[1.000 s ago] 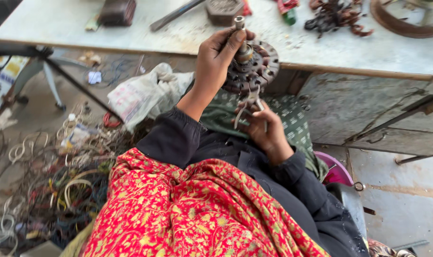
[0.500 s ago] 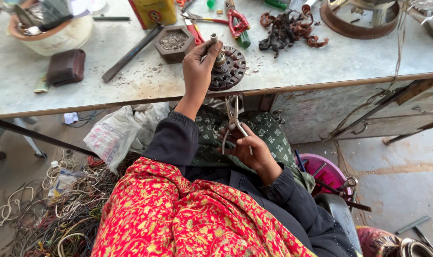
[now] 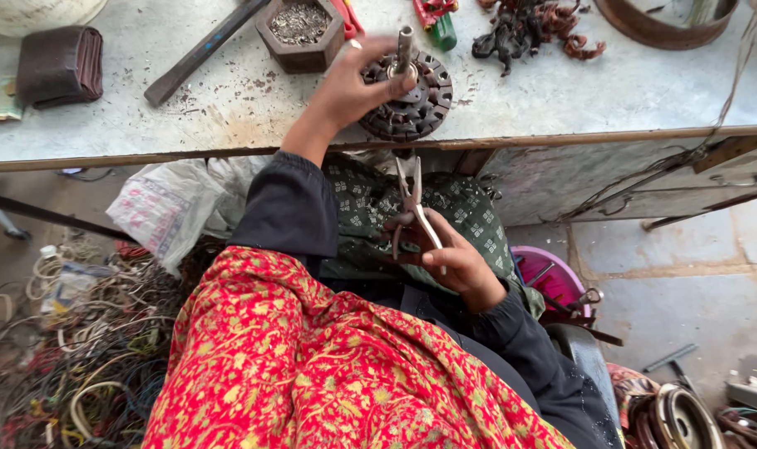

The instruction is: The person uses pliers to remove copper wire coils from a motor stator. They repeatedly grip and pull the coils, placing the removed pieces on the table. The person rotates the stator to access different slots and continues removing coils until the end of the clip.

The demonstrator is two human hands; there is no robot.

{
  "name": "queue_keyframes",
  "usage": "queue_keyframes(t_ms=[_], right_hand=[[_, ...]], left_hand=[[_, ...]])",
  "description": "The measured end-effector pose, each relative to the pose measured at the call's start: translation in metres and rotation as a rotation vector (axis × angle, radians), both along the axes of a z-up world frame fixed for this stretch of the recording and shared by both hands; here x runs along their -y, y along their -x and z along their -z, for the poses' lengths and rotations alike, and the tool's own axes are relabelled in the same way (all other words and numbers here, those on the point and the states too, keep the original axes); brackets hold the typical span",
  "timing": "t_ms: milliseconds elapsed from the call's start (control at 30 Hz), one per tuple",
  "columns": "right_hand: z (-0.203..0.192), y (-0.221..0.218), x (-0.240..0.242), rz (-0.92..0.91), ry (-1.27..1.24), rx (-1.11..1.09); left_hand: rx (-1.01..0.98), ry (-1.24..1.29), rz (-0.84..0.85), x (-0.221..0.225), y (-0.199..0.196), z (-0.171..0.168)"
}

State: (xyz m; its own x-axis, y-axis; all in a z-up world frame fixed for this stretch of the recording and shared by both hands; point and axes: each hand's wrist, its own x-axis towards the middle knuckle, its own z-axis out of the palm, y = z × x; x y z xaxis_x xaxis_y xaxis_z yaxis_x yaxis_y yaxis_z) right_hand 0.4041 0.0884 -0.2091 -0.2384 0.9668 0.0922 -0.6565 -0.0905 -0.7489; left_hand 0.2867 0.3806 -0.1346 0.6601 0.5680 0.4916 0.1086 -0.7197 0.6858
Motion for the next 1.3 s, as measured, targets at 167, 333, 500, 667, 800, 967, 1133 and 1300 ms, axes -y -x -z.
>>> queue_keyframes(t_ms=[167,333,500,667,800,967,1133,1300], right_hand=[[-0.031,-0.013,0.008,0.135,0.048,0.117],[-0.060,-0.028,0.009,0.197,0.101,0.250],[-0.088,-0.035,0.014,0.251,0.142,0.423],[-0.116,-0.038,0.009,0.242,0.231,0.616],[-0.148,-0.038,0.008,0.181,0.296,0.781],[-0.178,-0.047,0.004,0.045,0.412,1.192],[-0.193,-0.050,0.001,-0.018,0.428,1.251],[-0.194,-0.054,-0.001,0.036,0.472,1.166]], left_hand=[[0.005,0.065,-0.007,0.005,0.001,0.005],[0.089,0.093,0.023,0.000,-0.001,0.009],[0.073,0.117,0.047,-0.002,-0.001,0.011],[0.048,0.051,0.049,-0.001,0.002,0.009],[0.011,-0.048,0.051,0.006,0.001,-0.006],[-0.019,-0.070,0.007,0.017,-0.002,-0.018],[0.052,0.028,0.046,0.016,-0.001,-0.021],[0.097,0.043,0.061,0.015,-0.001,-0.015]])
